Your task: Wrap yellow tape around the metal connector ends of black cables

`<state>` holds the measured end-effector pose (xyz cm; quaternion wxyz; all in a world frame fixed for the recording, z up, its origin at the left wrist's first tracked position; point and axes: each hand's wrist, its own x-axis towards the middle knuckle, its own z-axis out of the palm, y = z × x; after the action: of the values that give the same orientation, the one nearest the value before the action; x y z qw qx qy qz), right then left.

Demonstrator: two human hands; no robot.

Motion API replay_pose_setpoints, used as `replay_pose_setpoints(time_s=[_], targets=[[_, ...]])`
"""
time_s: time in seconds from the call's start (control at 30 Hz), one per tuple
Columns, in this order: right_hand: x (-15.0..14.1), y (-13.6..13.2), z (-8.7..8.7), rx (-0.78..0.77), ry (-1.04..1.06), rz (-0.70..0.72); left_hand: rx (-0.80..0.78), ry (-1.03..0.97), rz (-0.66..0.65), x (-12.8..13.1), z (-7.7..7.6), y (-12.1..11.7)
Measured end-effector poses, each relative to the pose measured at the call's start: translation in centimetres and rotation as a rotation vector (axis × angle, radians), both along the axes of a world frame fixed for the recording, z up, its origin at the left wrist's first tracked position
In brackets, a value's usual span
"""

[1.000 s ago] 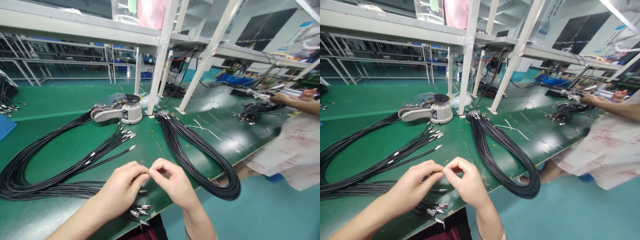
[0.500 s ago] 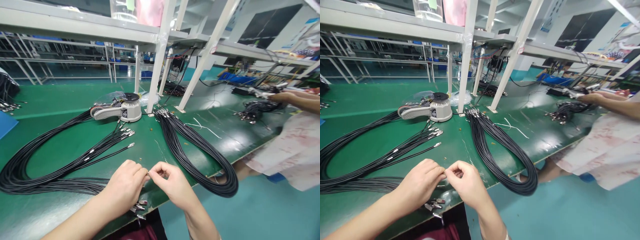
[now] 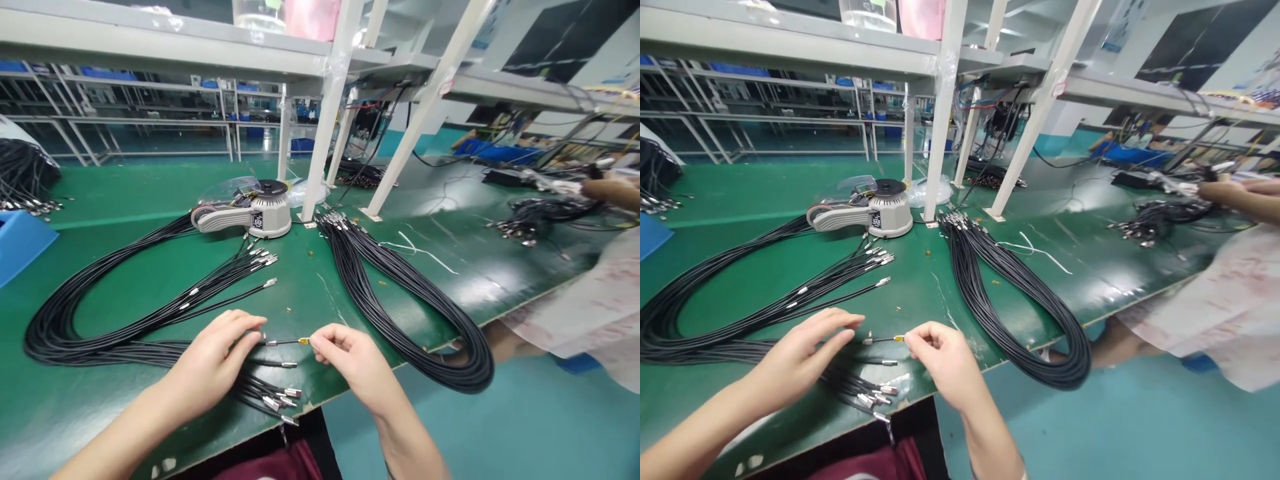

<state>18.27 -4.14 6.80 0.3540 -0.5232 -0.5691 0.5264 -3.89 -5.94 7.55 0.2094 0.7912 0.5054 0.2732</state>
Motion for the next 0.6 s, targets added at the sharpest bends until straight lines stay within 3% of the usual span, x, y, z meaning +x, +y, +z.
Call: replay_pose_setpoints(time_s=[0.2, 0.4, 0.6], targets=[[0.2, -1.2, 0.2, 0.064, -0.058, -0.003, -0.227, 0.092, -0.124, 0.9, 0.2, 0.7], [0.2, -2.1, 0.4, 0.173, -0.110, 0.028, -0.339, 0.031, -0.232, 3.0, 2.1, 0.9], [0.2, -2.6, 0.2, 0.182, -0.108, 0.004, -0.506, -0.048, -0.167, 3.6, 1.7, 1.2]])
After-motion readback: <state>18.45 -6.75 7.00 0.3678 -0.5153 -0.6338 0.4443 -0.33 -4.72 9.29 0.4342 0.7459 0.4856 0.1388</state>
